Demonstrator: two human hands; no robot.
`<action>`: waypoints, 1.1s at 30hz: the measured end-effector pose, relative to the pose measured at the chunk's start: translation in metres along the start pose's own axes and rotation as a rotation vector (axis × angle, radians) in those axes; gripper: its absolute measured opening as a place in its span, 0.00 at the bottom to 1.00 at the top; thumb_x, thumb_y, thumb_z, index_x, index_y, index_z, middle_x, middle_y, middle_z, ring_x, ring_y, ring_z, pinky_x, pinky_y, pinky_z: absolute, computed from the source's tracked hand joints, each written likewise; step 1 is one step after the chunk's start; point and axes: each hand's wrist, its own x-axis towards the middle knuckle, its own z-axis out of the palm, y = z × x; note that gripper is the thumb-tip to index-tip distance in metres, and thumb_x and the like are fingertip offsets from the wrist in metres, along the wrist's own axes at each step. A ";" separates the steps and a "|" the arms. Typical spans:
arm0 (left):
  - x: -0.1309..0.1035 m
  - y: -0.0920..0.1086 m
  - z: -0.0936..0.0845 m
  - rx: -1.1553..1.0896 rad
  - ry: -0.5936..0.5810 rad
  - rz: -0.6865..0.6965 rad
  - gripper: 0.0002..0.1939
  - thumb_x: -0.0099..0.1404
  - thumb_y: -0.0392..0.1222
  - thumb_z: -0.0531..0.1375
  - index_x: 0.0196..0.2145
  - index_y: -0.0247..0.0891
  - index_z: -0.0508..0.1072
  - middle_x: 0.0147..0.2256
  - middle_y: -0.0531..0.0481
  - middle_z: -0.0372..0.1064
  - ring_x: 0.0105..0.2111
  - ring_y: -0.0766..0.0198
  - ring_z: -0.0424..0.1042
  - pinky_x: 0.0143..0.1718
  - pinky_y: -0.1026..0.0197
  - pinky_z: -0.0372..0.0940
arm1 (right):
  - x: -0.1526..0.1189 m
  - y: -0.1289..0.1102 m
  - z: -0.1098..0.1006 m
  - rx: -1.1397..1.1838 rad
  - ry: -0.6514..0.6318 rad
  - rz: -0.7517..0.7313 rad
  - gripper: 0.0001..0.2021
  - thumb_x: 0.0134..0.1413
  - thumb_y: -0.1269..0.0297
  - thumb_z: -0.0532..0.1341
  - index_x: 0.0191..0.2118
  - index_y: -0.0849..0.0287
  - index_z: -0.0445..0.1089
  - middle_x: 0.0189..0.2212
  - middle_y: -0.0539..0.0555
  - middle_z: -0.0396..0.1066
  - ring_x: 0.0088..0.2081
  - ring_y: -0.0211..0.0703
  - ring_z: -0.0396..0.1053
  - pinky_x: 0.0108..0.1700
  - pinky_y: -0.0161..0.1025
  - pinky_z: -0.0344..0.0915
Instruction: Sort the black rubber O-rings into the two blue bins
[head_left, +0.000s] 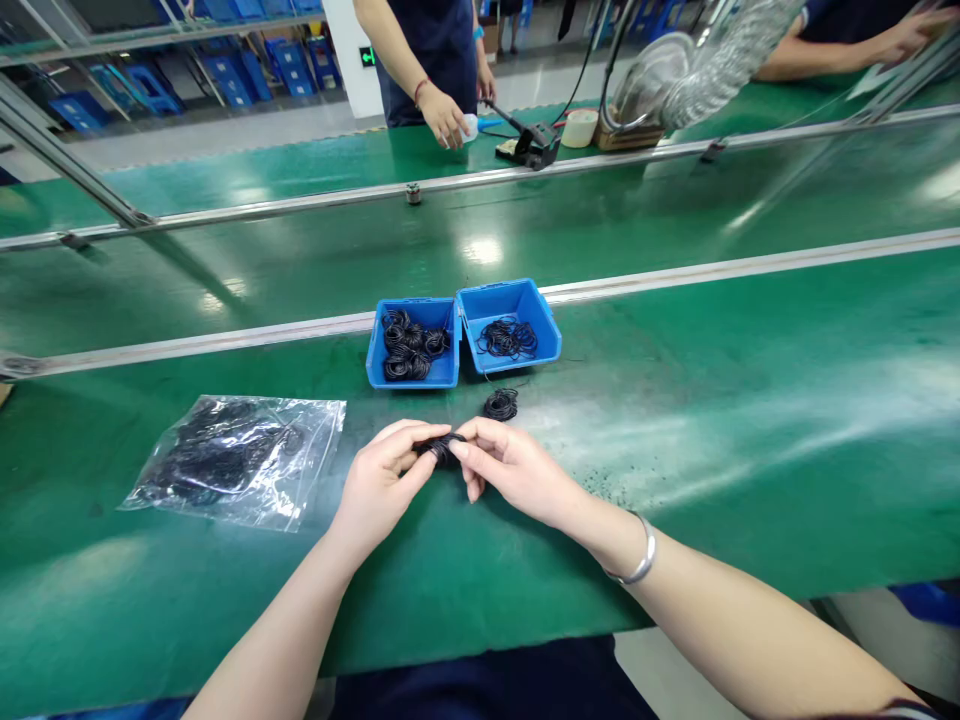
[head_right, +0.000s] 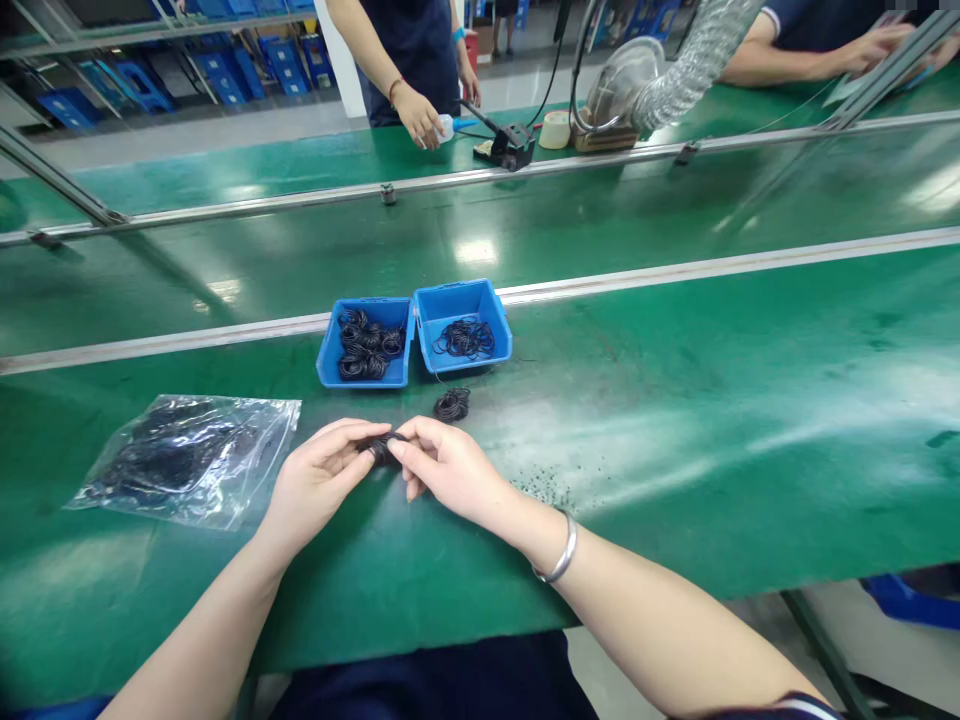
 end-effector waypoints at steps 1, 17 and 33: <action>0.000 0.000 0.001 -0.009 0.015 0.000 0.13 0.66 0.37 0.59 0.47 0.44 0.78 0.45 0.47 0.71 0.44 0.62 0.74 0.44 0.63 0.72 | -0.001 -0.001 0.001 0.006 0.004 -0.005 0.14 0.63 0.52 0.60 0.38 0.60 0.65 0.22 0.45 0.66 0.22 0.33 0.68 0.29 0.33 0.66; -0.003 -0.004 0.001 0.115 0.062 0.087 0.12 0.67 0.33 0.58 0.44 0.45 0.77 0.40 0.52 0.75 0.40 0.65 0.75 0.44 0.63 0.70 | 0.001 0.001 0.003 0.286 0.017 -0.004 0.13 0.58 0.56 0.66 0.35 0.62 0.69 0.24 0.48 0.71 0.23 0.33 0.68 0.28 0.32 0.66; -0.004 0.001 -0.001 0.473 0.146 0.442 0.12 0.67 0.28 0.56 0.43 0.37 0.76 0.39 0.48 0.77 0.41 0.66 0.76 0.45 0.66 0.71 | -0.001 0.001 0.004 0.303 -0.074 0.065 0.11 0.56 0.59 0.68 0.35 0.62 0.71 0.23 0.48 0.72 0.22 0.32 0.68 0.28 0.31 0.66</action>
